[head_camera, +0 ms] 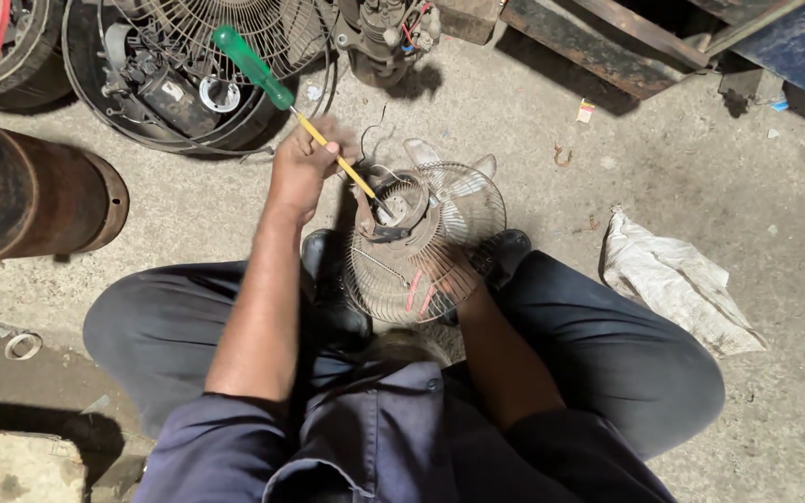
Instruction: The person disassembles and repairs an electric fan by removing the front grille with pliers, unscrewing internal components from the motor housing using a screwdriver, and handling the fan blades.
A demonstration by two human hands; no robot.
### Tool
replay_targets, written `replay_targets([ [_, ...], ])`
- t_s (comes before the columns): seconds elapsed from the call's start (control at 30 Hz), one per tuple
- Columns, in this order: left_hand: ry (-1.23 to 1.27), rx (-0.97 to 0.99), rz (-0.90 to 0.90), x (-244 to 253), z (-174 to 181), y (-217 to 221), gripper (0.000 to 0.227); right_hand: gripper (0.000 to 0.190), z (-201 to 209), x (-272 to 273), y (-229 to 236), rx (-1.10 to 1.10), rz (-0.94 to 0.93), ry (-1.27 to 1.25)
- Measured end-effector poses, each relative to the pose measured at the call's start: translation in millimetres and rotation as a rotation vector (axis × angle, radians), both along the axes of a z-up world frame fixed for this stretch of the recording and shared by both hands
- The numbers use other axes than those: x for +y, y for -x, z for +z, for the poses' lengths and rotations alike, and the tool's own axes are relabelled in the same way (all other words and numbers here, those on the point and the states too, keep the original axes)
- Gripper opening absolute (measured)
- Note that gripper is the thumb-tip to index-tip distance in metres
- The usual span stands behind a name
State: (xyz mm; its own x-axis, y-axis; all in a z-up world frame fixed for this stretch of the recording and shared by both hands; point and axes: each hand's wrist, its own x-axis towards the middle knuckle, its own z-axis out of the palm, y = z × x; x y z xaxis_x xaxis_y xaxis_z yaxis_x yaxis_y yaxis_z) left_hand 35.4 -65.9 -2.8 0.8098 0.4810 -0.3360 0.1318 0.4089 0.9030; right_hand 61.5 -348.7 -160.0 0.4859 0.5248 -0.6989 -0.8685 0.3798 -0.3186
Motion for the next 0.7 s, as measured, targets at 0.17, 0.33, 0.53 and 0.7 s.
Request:
replay_targets([
  [0.17,-0.657,0.309,0.058,-10.2,-5.8,8.6,0.031,0.041,-2.3,10.9,-13.0,-0.010,-0.033,-0.007],
  [0.33,-0.070,-0.060,-0.058,2.7,-14.8,2.1,0.024,0.041,-3.3,13.3,-18.7,-0.014,-0.049,-0.005],
  [0.53,-0.527,0.281,0.022,-8.6,-12.6,3.2,0.030,0.041,-2.8,15.0,-24.5,-0.021,-0.068,-0.007],
  [0.7,-0.405,-0.094,-0.025,-1.8,-29.0,-0.7,0.024,0.041,-2.6,16.8,-25.1,-0.023,-0.070,-0.007],
])
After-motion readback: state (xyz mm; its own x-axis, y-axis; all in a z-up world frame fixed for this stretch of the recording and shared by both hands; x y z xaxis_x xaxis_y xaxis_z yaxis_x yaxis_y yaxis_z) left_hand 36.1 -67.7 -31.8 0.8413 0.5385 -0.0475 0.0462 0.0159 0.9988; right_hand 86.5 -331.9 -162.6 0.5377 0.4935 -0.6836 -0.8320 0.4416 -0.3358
